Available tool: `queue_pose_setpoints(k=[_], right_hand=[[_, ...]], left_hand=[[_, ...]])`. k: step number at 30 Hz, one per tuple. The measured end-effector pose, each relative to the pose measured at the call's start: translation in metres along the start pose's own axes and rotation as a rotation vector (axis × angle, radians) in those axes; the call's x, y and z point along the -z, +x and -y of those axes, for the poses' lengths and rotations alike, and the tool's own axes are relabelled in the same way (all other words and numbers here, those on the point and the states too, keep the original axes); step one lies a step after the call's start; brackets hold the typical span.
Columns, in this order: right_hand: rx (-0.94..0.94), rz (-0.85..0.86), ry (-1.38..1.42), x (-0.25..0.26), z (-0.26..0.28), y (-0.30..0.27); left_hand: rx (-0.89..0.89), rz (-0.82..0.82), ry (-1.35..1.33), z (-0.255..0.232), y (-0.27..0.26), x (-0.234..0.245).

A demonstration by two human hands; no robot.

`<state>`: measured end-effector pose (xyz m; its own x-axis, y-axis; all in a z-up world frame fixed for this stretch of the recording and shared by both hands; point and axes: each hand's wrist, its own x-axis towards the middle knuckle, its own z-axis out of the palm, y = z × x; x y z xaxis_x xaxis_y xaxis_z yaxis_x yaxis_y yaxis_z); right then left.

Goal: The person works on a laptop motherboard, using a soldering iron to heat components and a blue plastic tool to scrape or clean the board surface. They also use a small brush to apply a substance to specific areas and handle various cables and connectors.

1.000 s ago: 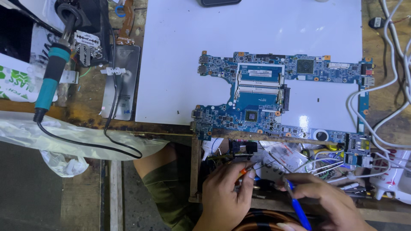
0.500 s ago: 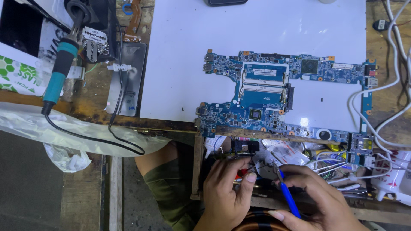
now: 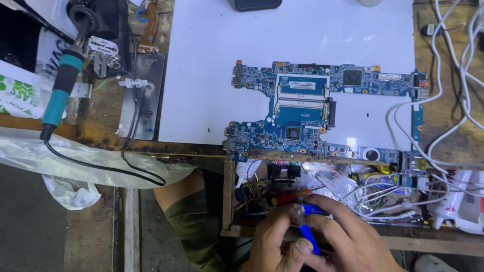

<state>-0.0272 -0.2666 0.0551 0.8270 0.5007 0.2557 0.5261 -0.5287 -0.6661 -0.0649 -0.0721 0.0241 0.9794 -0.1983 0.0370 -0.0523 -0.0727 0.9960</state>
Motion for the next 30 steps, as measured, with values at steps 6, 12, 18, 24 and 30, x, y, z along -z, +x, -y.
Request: queue_pose_setpoints(k=[6, 12, 18, 24, 30], right_hand=[[0.192, 0.191, 0.021, 0.013, 0.001, 0.011], [0.195, 0.281, 0.02, 0.054, -0.008, 0.019], [-0.016, -0.011, -0.439, 0.077, -0.013, 0.055], [-0.07, -0.015, -0.519, 0.077, -0.007, 0.079], [-0.023, 0.007, -0.482, 0.081, -0.018, 0.078]], left_hand=[[0.076, -0.147, -0.232, 0.003, -0.022, -0.007], [0.288, -0.108, -1.1, 0.007, -0.01, 0.002], [0.375, -0.086, -0.965, 0.028, -0.024, 0.005], [0.405, -0.005, -0.908, 0.027, -0.031, -0.001], [0.101, -0.14, -0.648, 0.018, -0.024, 0.006]])
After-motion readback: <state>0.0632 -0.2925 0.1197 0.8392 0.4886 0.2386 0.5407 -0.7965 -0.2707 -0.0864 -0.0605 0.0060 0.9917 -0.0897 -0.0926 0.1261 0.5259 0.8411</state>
